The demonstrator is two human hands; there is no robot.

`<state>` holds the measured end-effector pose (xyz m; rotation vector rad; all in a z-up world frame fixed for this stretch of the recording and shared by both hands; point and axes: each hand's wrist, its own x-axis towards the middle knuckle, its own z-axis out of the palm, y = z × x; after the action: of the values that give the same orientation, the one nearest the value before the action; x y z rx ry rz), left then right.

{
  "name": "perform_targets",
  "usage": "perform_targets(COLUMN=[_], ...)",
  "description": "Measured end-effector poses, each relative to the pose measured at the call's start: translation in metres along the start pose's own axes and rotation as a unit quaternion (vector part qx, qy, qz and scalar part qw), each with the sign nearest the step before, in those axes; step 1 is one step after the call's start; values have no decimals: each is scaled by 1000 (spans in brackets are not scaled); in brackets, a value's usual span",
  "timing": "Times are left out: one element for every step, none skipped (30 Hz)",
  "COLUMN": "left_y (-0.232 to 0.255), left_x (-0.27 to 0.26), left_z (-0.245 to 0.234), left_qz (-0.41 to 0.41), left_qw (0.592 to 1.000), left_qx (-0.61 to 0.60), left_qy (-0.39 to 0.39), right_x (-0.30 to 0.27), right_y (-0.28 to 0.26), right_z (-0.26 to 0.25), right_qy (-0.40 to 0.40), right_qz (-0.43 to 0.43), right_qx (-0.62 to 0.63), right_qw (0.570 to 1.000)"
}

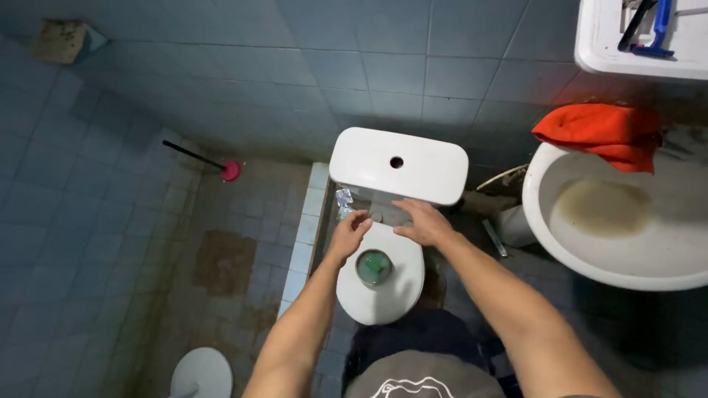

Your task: Cleaning the top surface of a toilet tank using a sponge and soapy water.

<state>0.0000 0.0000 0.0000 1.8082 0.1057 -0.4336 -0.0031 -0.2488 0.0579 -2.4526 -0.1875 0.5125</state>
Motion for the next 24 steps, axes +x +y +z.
perform_targets(left_y=[-16, -33, -49, -52, -55, -58, -58, -57, -55, -71, -87, -102, -109, -116, -123, -132, -141, -150, -161, -172, -184, -197, -210, -223], left_x=[2, 4, 8, 8, 8, 8, 6, 4, 4, 9, 13, 18, 19, 20, 22, 24, 25, 27, 31, 36, 39, 45, 52, 59], left_z=[-5, -9, -7, -6, -8, -10, -10, -11, -12, -10, -11, -12, -10, -8, -7, -5, -1, 3, 5, 8, 12, 20, 27, 33], left_qz=[-4, 31, 67, 64, 20, -25, -27, -43, -59, -60, -10, 41, 40, 35, 31, 31, 29, 27, 27, 71, 113, 113, 109, 105], left_qw=[1000, 999, 997, 997, 999, 999, 999, 999, 998, 998, 999, 998, 998, 993, 984, 984, 976, 966, 966, 941, 909, 909, 874, 834], left_qx=[2, 27, 48, 46, 31, 15, 14, 17, 19, 18, 36, 54, 55, 115, 175, 176, 209, 240, 240, 304, 365, 363, 420, 474], left_qy=[0, -5, -15, -19, -23, -26, -27, -23, -19, -21, -16, -12, -14, -15, -16, -18, -53, -87, -89, -129, -169, -171, -217, -262], right_x=[3, 5, 6, 6, 8, 10, 14, 17, 22, 27, 32, 37, 42, 46, 52, 52, 53, 53, 57, 60, 62, 64, 65, 67], right_y=[0, 0, 5, 3, -1, -5, -8, -11, -15, -13, -13, -13, -11, -9, -7, -7, -6, -5, 2, 10, 19, 24, 27, 31], right_z=[2, 4, 3, 2, 1, 1, -1, -3, -5, -5, -3, -2, 0, 1, 3, 3, 3, 3, 7, 12, 18, 22, 27, 32], right_qy=[-3, -14, -25, -27, -38, -50, -52, -50, -48, -49, -43, -36, -36, -46, -56, -56, -52, -49, -49, 1, 50, 48, 84, 119], right_qz=[0, -3, -2, 3, 20, 37, 39, 51, 64, 66, 74, 82, 84, 87, 89, 91, 88, 84, 85, 47, 10, 11, -11, -33], right_qx=[3, -35, -76, -76, -94, -113, -113, -117, -121, -121, -126, -131, -130, -152, -173, -171, -191, -210, -210, -223, -236, -236, -247, -257], right_qw=[1000, 999, 997, 997, 995, 992, 992, 991, 989, 989, 988, 987, 987, 984, 979, 979, 976, 973, 973, 974, 970, 970, 965, 959])
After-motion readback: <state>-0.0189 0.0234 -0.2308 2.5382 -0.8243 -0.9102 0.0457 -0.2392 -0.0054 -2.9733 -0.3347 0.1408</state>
